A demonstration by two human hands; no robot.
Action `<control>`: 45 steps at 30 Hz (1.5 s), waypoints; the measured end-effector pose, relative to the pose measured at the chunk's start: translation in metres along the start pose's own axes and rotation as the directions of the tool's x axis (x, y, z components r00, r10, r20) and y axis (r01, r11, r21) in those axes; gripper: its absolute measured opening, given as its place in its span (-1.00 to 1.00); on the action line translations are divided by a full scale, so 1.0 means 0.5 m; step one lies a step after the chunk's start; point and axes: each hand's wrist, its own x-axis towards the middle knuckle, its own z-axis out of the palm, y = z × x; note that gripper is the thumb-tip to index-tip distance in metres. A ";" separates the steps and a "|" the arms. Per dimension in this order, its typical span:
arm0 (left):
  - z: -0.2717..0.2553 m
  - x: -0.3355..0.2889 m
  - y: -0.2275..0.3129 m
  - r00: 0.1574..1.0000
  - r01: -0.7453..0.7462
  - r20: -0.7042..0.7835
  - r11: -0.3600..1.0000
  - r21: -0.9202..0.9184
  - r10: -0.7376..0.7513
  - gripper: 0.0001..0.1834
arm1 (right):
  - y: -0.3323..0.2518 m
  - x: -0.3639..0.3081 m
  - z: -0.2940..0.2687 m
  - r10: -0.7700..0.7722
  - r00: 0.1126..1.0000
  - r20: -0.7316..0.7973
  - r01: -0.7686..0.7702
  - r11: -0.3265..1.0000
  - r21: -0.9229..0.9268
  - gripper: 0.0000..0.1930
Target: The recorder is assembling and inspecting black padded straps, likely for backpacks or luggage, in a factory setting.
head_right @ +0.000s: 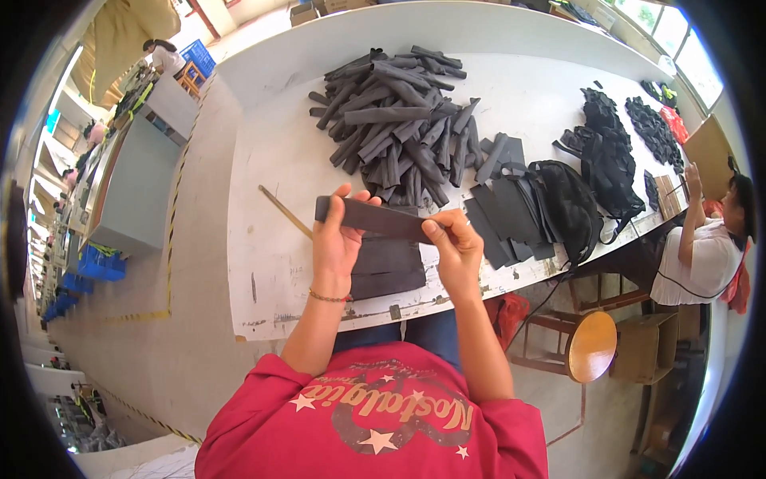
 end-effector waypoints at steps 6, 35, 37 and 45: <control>-0.020 0.025 0.073 0.996 -0.089 -0.005 0.962 0.258 0.093 -0.76 | 0.002 0.043 0.025 0.124 0.992 0.031 -0.124 0.992 -0.020 -0.93; -0.168 0.321 -0.125 0.888 0.063 -0.117 0.134 0.989 0.446 -0.83 | 0.253 0.017 -0.197 0.220 0.960 0.176 0.199 -0.086 -0.976 -0.72; -0.128 0.320 -0.079 0.681 -0.044 0.026 0.004 0.999 0.732 -0.85 | 0.257 0.011 -0.188 0.240 0.941 0.240 0.287 -0.186 -0.940 -0.78; 0.053 0.437 -0.082 0.985 0.137 -0.164 0.328 0.935 0.056 -0.31 | 0.236 0.005 -0.200 0.212 0.926 0.313 0.341 -0.111 -0.933 -0.76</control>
